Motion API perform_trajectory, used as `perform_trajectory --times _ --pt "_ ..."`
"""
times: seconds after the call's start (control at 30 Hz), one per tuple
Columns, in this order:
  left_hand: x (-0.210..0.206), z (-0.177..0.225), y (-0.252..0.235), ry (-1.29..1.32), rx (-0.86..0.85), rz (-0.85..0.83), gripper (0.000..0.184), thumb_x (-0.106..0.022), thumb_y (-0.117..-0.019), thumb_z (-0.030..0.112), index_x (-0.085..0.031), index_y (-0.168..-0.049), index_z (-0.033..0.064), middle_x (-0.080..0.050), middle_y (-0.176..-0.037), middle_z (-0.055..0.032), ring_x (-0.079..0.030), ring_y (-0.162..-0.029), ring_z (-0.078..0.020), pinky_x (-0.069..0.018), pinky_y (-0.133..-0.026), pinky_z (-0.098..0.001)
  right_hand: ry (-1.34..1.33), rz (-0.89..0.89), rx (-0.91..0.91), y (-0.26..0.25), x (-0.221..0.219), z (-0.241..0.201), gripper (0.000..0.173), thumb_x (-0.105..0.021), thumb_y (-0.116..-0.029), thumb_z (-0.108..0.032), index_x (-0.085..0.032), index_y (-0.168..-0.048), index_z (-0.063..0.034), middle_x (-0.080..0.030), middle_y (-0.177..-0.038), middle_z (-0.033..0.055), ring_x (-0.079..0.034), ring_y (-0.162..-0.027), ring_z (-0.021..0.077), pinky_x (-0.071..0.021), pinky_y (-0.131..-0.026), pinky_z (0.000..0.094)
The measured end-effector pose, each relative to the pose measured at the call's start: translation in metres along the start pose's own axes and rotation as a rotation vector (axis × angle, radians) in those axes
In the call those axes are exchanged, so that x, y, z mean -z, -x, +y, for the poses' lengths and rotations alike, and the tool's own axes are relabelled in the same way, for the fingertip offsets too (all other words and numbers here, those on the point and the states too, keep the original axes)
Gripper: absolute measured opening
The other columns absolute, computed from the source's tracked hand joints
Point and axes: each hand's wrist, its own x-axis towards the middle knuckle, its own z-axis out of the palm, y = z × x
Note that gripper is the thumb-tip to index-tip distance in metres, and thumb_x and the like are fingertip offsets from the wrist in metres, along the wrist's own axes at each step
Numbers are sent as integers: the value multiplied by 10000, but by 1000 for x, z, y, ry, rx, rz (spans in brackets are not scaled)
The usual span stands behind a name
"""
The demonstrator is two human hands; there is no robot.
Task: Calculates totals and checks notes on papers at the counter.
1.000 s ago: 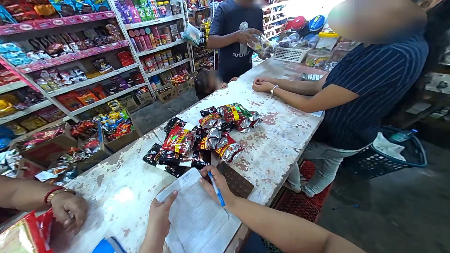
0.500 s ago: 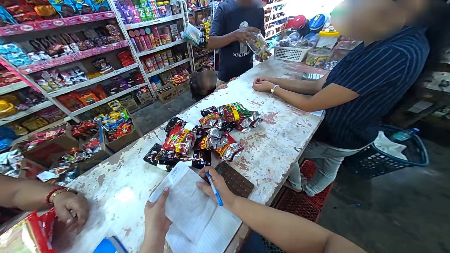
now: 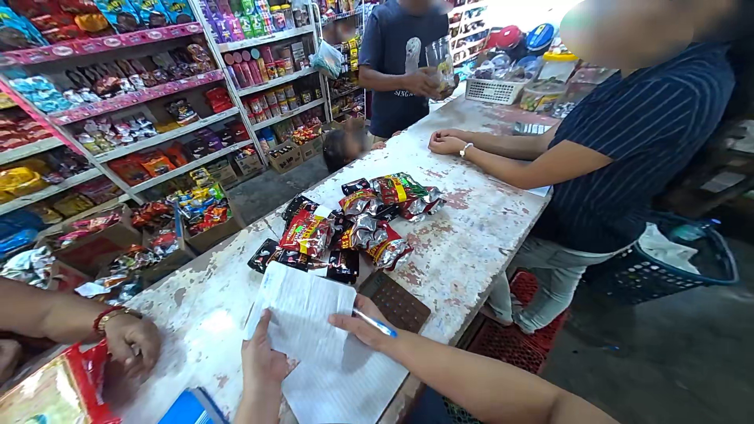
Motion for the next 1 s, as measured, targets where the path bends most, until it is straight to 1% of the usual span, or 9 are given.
perform_trajectory --times 0.13,0.27,0.37,0.43,0.57,0.67,0.73,0.87,1.0 --pt "7 -6 -3 -41 -20 -179 410 -419 -1079 84 -308 -1474 84 -675 -1116 -72 -722 -828 -132 -615 -743 -296 240 15 559 0 4 -4 106 -678 -904 19 -679 -1009 33 -745 -1111 95 -703 -1073 105 -580 -947 276" --pt "11 -11 3 -190 -13 -308 370 -293 -1115 216 -416 -1413 33 -722 -1010 -43 -723 -838 -117 -616 -722 -300 860 -146 920 16 20 -38 154 -565 -1009 -207 -665 -1022 -92 -705 -1256 143 -672 -1193 238 -563 -983 363" --pt "2 -2 16 -332 216 -316 737 -78 -1078 566 -568 -1271 51 -747 -948 -95 -733 -828 -203 -611 -721 -401 1289 -335 814 44 21 -47 152 -631 -907 -63 -714 -1027 -108 -728 -1201 146 -693 -1161 319 -577 -943 469" --pt "0 -3 15 -377 315 -328 852 -14 -1033 646 -542 -1320 42 -742 -1004 -139 -733 -877 -249 -606 -757 -443 1355 -508 614 59 20 -45 213 -700 -854 23 -712 -1050 -61 -714 -1187 200 -679 -1163 389 -573 -927 529" --pt "3 -5 7 -388 336 -457 970 116 -971 675 -434 -1486 65 -701 -1205 -188 -705 -1071 -296 -587 -874 -474 1309 -685 358 70 23 -28 274 -717 -931 -170 -672 -1157 -21 -670 -1240 251 -646 -1175 432 -553 -918 550" --pt "5 -6 6 -422 266 -495 583 -172 -1118 428 -413 -1488 47 -678 -1240 -169 -698 -1075 -265 -583 -903 -455 1205 -717 231 69 25 -20 500 -666 -969 -447 -655 -1248 -33 -628 -1362 223 -599 -1265 408 -499 -1022 551" --pt "11 -9 6 -477 221 -517 428 -440 -1081 145 -416 -1494 33 -642 -1288 -179 -695 -1062 -263 -595 -885 -450 1145 -684 230 72 28 -19 572 -669 -945 -516 -660 -1257 -36 -636 -1367 204 -595 -1278 399 -479 -1054 554" --pt "9 -11 4 -576 175 -540 611 -589 -916 -114 -436 -1486 42 -651 -1277 -175 -714 -1002 -244 -620 -815 -403 1193 -331 319 70 57 -26 456 -675 -959 -416 -695 -1229 -49 -689 -1300 160 -587 -1293 400 -464 -1068 585" --pt "10 -13 1 -658 137 -569 684 -601 -839 -166 -463 -1470 59 -654 -1288 -167 -712 -1024 -229 -615 -838 -387 1374 -60 158 62 100 -31 627 -751 -875 -456 -629 -1338 -50 -522 -1513 195 -350 -1468 490 -310 -1152 667"
